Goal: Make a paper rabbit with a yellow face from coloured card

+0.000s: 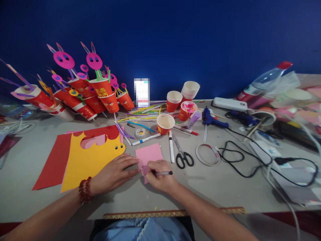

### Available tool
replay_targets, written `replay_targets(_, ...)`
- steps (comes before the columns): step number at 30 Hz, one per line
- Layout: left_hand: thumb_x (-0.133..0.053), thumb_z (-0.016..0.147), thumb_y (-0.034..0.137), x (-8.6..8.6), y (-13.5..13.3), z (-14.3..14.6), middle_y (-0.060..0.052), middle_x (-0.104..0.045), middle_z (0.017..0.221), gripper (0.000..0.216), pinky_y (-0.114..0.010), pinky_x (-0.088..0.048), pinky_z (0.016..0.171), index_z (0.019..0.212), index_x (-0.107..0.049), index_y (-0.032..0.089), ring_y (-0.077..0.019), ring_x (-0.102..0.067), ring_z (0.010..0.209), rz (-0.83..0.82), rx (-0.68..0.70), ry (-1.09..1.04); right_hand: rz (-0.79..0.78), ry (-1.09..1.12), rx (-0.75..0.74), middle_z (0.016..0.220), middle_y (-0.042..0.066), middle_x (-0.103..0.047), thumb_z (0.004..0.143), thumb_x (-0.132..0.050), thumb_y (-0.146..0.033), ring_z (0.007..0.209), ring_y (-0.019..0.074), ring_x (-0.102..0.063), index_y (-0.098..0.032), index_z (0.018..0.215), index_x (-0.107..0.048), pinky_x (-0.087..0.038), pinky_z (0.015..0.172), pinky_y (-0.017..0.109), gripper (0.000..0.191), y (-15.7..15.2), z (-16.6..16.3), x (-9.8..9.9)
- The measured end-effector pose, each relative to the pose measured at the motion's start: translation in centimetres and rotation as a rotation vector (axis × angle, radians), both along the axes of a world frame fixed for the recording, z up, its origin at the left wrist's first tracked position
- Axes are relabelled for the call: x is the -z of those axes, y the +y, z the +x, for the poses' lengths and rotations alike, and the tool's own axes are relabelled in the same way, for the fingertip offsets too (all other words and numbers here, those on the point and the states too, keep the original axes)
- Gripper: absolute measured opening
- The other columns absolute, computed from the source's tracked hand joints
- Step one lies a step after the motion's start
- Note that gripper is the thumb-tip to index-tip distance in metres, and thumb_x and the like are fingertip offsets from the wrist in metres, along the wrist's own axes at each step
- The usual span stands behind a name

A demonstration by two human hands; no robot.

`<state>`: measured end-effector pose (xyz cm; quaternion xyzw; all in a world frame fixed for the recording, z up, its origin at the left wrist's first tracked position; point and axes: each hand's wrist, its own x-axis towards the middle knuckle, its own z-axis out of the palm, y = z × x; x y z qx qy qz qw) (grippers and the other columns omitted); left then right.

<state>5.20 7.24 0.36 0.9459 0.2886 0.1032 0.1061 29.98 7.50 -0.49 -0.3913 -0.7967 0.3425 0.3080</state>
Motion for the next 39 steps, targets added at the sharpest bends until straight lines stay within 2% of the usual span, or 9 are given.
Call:
replay_targets(8, -0.050, 0.096, 0.025, -0.19, 0.02, 0.00, -0.008, -0.055, 0.138, 0.035, -0.050, -0.037, 0.111, 0.131, -0.055, 0.031, -0.0242, -0.050, 0.126, -0.005, 0.004, -0.012, -0.011, 0.035, 0.044, 0.049, -0.004, -0.045, 0.071, -0.045, -0.014, 0.047, 0.0117, -0.043, -0.022, 0.056, -0.038, -0.030, 0.052, 0.025, 0.019, -0.03, 0.02, 0.13)
replay_targets(16, -0.050, 0.096, 0.025, -0.28, -0.01, 0.03, -0.008, -0.055, 0.138, 0.034, -0.049, -0.036, 0.111, 0.130, -0.056, 0.031, -0.0239, -0.050, 0.126, -0.006, -0.002, -0.002, -0.028, 0.042, 0.025, 0.049, -0.005, -0.043, 0.071, -0.045, -0.014, 0.047, 0.0117, -0.041, -0.022, 0.055, -0.038, -0.029, 0.052, 0.026, 0.020, -0.11, -0.05, -0.29)
replay_targets(23, -0.050, 0.097, 0.025, -0.53, 0.05, 0.09, -0.007, -0.054, 0.139, 0.035, -0.049, -0.036, 0.111, 0.131, -0.056, 0.031, -0.0244, -0.049, 0.127, -0.021, -0.001, -0.005, -0.105, 0.179, 0.189, 0.054, -0.003, -0.047, 0.073, -0.046, -0.015, 0.051, 0.0123, -0.044, -0.022, 0.057, -0.043, -0.032, 0.050, 0.025, 0.018, 0.34, 0.78, -0.33)
replay_targets(27, -0.049, 0.097, 0.024, -0.70, 0.03, 0.17, -0.007, -0.055, 0.139, 0.034, -0.049, -0.035, 0.111, 0.129, -0.057, 0.031, -0.0243, -0.048, 0.128, -0.019, -0.003, -0.001, -0.127, 0.172, 0.161, 0.054, -0.003, -0.048, 0.073, -0.047, -0.014, 0.051, 0.0122, -0.044, -0.021, 0.058, -0.046, -0.033, 0.051, 0.025, 0.016, 0.52, 0.79, -0.29)
replay_targets(33, -0.052, 0.095, 0.023, -0.63, 0.01, 0.13, -0.008, -0.055, 0.139, 0.036, -0.049, -0.035, 0.111, 0.131, -0.056, 0.029, -0.0249, -0.048, 0.128, -0.021, 0.004, -0.012, -0.138, 0.204, 0.216, 0.062, -0.003, -0.051, 0.072, -0.049, -0.015, 0.054, 0.0127, -0.047, -0.022, 0.069, -0.050, -0.036, 0.051, 0.025, 0.008, 0.45, 0.53, -0.60)
replay_targets(39, -0.052, 0.096, 0.025, -0.64, -0.03, 0.13, -0.008, -0.055, 0.139, 0.036, -0.049, -0.035, 0.112, 0.131, -0.056, 0.030, -0.0253, -0.049, 0.128, 0.000, 0.006, -0.023, -0.124, 0.146, 0.197, 0.056, -0.004, -0.046, 0.072, -0.049, -0.015, 0.052, 0.0128, -0.042, -0.022, 0.061, -0.046, -0.032, 0.051, 0.026, 0.014, 0.56, 0.32, -0.74)
